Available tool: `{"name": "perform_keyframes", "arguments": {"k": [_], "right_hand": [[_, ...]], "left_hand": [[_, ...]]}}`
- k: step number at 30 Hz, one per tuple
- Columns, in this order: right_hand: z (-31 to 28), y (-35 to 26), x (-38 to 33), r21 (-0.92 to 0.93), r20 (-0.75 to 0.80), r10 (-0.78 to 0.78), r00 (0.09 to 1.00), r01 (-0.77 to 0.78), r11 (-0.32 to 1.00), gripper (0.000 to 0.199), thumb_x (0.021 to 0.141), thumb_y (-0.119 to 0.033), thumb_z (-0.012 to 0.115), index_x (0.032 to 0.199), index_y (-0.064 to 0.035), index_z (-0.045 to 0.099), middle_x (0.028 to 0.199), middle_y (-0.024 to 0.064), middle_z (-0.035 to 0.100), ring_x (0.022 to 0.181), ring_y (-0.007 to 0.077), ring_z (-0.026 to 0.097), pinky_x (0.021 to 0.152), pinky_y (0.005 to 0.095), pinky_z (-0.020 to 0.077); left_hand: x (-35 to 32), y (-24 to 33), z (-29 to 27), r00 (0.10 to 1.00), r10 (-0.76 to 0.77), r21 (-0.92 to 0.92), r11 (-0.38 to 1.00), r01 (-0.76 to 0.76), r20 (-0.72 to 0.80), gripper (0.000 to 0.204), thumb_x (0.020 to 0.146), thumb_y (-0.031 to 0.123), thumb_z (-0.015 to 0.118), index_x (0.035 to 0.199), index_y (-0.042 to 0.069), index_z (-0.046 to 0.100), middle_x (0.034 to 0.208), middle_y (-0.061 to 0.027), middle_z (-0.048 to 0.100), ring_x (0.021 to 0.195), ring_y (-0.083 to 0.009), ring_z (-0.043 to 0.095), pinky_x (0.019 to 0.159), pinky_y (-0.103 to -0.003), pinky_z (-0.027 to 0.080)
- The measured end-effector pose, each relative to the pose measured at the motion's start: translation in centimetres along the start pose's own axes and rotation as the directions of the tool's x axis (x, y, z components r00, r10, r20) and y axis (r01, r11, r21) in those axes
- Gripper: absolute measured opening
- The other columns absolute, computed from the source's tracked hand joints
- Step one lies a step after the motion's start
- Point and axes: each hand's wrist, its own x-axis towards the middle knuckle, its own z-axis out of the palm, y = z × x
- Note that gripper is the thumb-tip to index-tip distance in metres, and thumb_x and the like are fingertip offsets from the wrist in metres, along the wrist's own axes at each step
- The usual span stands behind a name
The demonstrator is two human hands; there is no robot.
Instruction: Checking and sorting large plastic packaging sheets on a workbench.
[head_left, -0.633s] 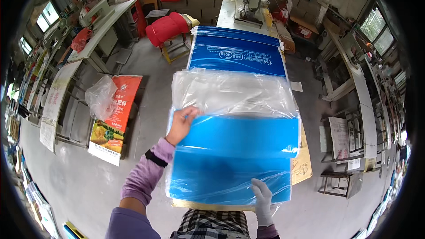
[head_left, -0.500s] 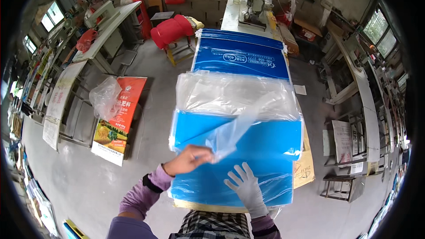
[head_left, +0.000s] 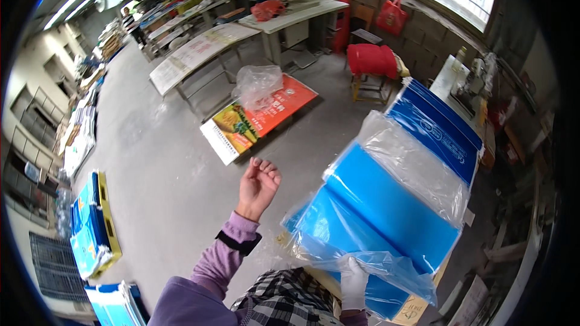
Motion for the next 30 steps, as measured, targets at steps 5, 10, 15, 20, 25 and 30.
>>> {"name": "perform_keyframes", "arguments": {"k": [5,10,15,20,25,30], "right_hand": [[0.1,1.4,-1.1,0.082,0.076,0.122,0.99,-0.128,0.988,0.018,0.091,-0.001,0.054,0.109,0.0003,0.057,0.109,0.0119,0.06,0.104,0.0214,0.059,0.091,0.0382,0.0503],[-1.8,2.0,-1.0,0.116,0.076,0.192,0.978,-0.2,0.973,0.025,0.092,-0.001,0.054,0.117,-0.0028,0.054,0.115,0.012,0.06,0.107,0.025,0.059,0.094,0.0406,0.0501],[-2.7,3.2,-1.9,0.056,0.073,0.227,0.971,-0.231,0.971,0.023,0.092,-0.005,0.055,0.115,-0.0038,0.056,0.113,0.0102,0.062,0.107,0.025,0.059,0.096,0.0427,0.0487],[-2.5,3.8,-1.9,0.019,0.082,0.242,0.967,-0.244,0.97,0.02,0.092,-0.007,0.058,0.111,-0.004,0.058,0.111,0.0087,0.063,0.106,0.0251,0.06,0.095,0.0432,0.0495],[-2.8,4.2,-1.7,0.003,0.052,0.222,0.974,-0.222,0.975,0.025,0.091,-0.007,0.057,0.116,-0.0025,0.054,0.112,0.0108,0.061,0.104,0.0261,0.061,0.092,0.0414,0.0512],[-3.6,4.5,-1.5,0.044,0.052,0.238,0.97,-0.24,0.97,0.027,0.092,-0.007,0.056,0.118,-0.0015,0.054,0.113,0.0123,0.061,0.103,0.0269,0.062,0.091,0.0398,0.0509]], "left_hand": [[-2.2,0.2,-0.9,0.997,0.055,-0.217,0.975,-0.04,0.062,0.023,0.101,0.023,0.041,0.083,0.01,0.048,0.076,-0.0006,0.041,0.072,-0.0148,0.042,0.072,-0.029,0.039],[-4.4,0.0,-0.7,0.997,0.026,-0.264,0.964,-0.005,0.077,0.025,0.102,0.023,0.038,0.082,0.01,0.045,0.075,-0.0013,0.038,0.072,-0.0155,0.039,0.074,-0.029,0.037],[-5.5,0.4,-0.6,0.995,0.037,-0.27,0.963,-0.011,0.091,0.025,0.102,0.023,0.037,0.082,0.01,0.044,0.075,-0.0015,0.038,0.072,-0.0155,0.038,0.074,-0.029,0.037],[-5.6,0.7,-0.7,0.993,0.025,-0.261,0.965,0.005,0.112,0.025,0.102,0.023,0.037,0.081,0.01,0.044,0.075,-0.0015,0.038,0.072,-0.0154,0.038,0.073,-0.029,0.037],[-5.6,0.4,-0.7,0.995,-0.027,-0.236,0.97,0.05,0.099,0.026,0.102,0.024,0.038,0.081,0.011,0.043,0.074,-0.0014,0.037,0.072,-0.0154,0.038,0.073,-0.029,0.037],[-6.1,-1.8,-2.4,0.989,-0.134,-0.226,0.964,0.143,0.054,0.027,0.102,0.025,0.038,0.081,0.011,0.044,0.075,-0.0022,0.042,0.075,-0.0167,0.043,0.074,-0.03,0.039]]}}
